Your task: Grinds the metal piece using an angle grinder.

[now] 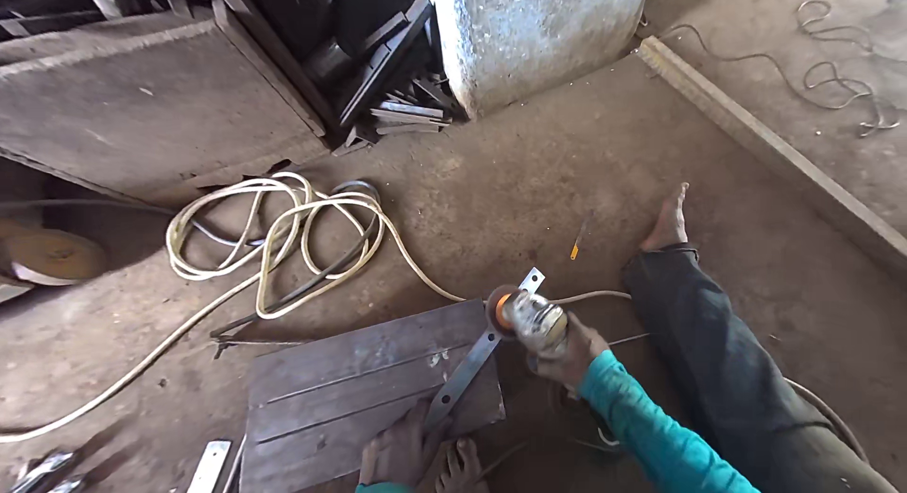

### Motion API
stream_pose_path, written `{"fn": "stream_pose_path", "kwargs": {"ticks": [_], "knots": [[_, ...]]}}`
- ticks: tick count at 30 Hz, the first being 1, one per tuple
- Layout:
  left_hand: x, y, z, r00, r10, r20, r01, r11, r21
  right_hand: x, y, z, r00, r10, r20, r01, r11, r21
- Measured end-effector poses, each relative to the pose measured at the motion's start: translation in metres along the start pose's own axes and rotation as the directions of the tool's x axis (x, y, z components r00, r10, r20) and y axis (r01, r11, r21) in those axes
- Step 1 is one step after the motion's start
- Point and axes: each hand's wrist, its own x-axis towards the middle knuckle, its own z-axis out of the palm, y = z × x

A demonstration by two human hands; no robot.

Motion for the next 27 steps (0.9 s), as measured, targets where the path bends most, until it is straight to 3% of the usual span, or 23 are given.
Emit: {"fn": "stream_pose_path", "kwargs": {"ticks": [2,4,10,13,15,17,23,27], "knots": [[-0.001,-0.003,0.002,0.998,0.035,-0.043,-0.035,0.999,-0.022,0.021,0.015,-0.009,0.990,0.050,-0.132,-0.042,0.997,0.057],[-0.002,-0.004,0.002,0.996,0.053,-0.071,-0.056,0.998,-0.038,0.029,0.023,-0.010,0.984,0.064,-0.166,-0.054,0.997,0.059],[0.000,0.023,-0.025,0.988,-0.097,0.120,0.103,0.994,-0.040,-0.009,-0.002,0.008,0.989,-0.092,0.118,0.101,0.992,-0.074],[0.000,0.019,-0.026,0.984,-0.076,0.164,0.085,0.995,-0.049,0.002,-0.003,-0.002,0.998,-0.029,0.049,0.031,0.999,-0.040],[-0.002,0.002,-0.008,0.999,0.023,0.031,-0.021,0.998,-0.053,0.016,0.007,-0.014,0.998,0.051,-0.045,-0.050,0.999,0.018],[0.000,-0.001,-0.002,1.000,0.026,-0.007,-0.026,0.999,-0.047,0.027,0.019,-0.022,0.990,0.093,-0.104,-0.089,0.995,0.047],[0.004,0.000,0.002,0.999,-0.020,0.037,0.019,1.000,0.017,0.002,0.002,-0.008,0.996,-0.056,0.075,0.060,0.997,-0.052],[0.003,0.001,-0.002,0.998,-0.028,0.061,0.028,1.000,0.008,0.013,0.002,-0.012,1.000,0.022,-0.005,-0.022,1.000,-0.001]]}}
